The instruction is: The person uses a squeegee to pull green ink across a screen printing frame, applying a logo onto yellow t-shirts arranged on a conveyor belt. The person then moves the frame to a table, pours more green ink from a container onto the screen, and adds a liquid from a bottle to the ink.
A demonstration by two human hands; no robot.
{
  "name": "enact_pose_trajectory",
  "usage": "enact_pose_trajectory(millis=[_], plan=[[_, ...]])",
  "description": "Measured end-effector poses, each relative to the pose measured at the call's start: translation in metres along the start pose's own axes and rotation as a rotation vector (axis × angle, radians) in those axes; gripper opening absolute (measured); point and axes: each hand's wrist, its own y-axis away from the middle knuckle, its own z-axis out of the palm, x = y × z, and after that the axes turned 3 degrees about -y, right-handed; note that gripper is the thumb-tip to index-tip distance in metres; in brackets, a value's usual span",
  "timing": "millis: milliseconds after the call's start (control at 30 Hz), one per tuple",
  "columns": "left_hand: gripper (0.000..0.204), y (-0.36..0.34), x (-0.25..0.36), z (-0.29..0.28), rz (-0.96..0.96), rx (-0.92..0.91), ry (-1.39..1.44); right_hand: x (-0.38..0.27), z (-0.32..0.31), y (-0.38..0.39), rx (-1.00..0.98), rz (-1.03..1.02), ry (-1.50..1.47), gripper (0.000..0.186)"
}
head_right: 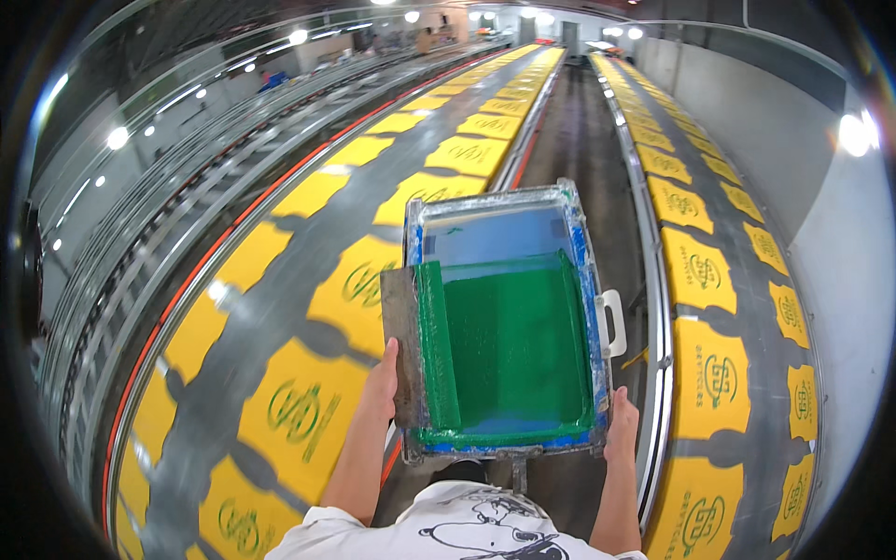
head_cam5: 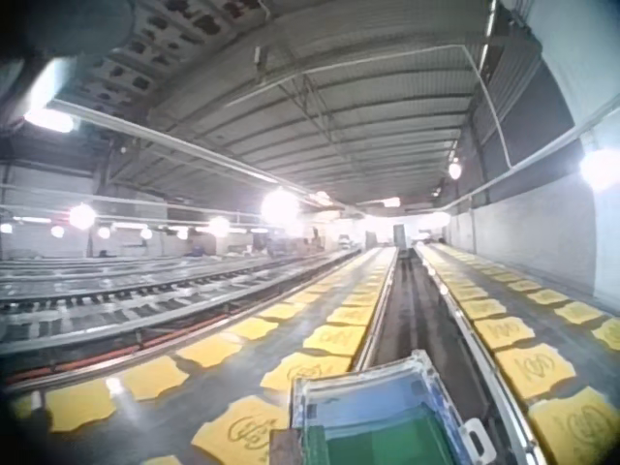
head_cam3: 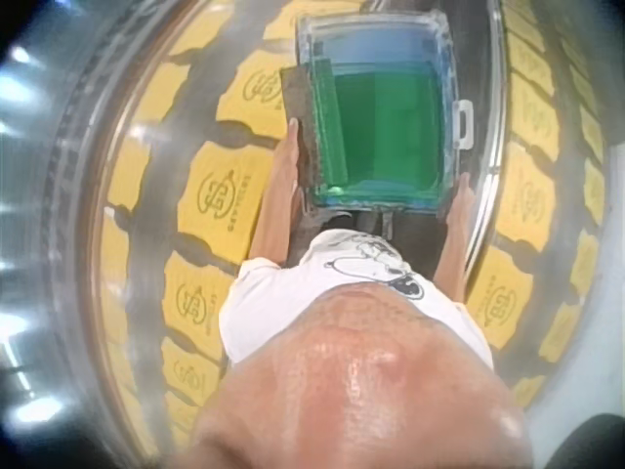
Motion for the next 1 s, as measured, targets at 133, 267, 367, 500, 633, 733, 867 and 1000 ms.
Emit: enact_pose_trajectory(millis=[133,267,367,500,633,733,867,1000], plan=[[0.095,-0.127,0.051,0.103,-0.044,-0.154,-0.007,-0.030,-0.010,-0.117,0.199,0.011,0.035,0.060],[0.092,-0.200,0.150,0.248,-0.058,-0.316,-0.017,-0.028,-0.049,-0.238,0.326,0.015,-0.069,0.054],[0.092,-0.277,0.179,0.330,-0.081,-0.324,-0.068,-0.027,-0.041,-0.344,0.420,0.014,-0.183,0.051],[0.097,-0.383,0.249,0.424,-0.097,-0.219,-0.203,-0.031,-0.036,-0.493,0.450,0.085,-0.209,0.050],[0.095,-0.465,0.317,0.483,-0.132,-0.086,-0.211,-0.085,0.008,-0.653,0.286,0.096,-0.156,0.055],[0.083,-0.563,0.346,0.516,-0.047,-0.124,-0.044,-0.100,0.028,-0.776,0.180,0.086,-0.102,0.058],[0.077,-0.666,0.401,0.583,-0.036,-0.165,0.057,-0.105,0.055,-0.932,0.111,0.020,-0.072,0.060],[0.076,-0.802,0.452,0.678,0.015,-0.190,-0.040,-0.122,0.069,-1.075,0.208,-0.020,-0.062,0.059]])
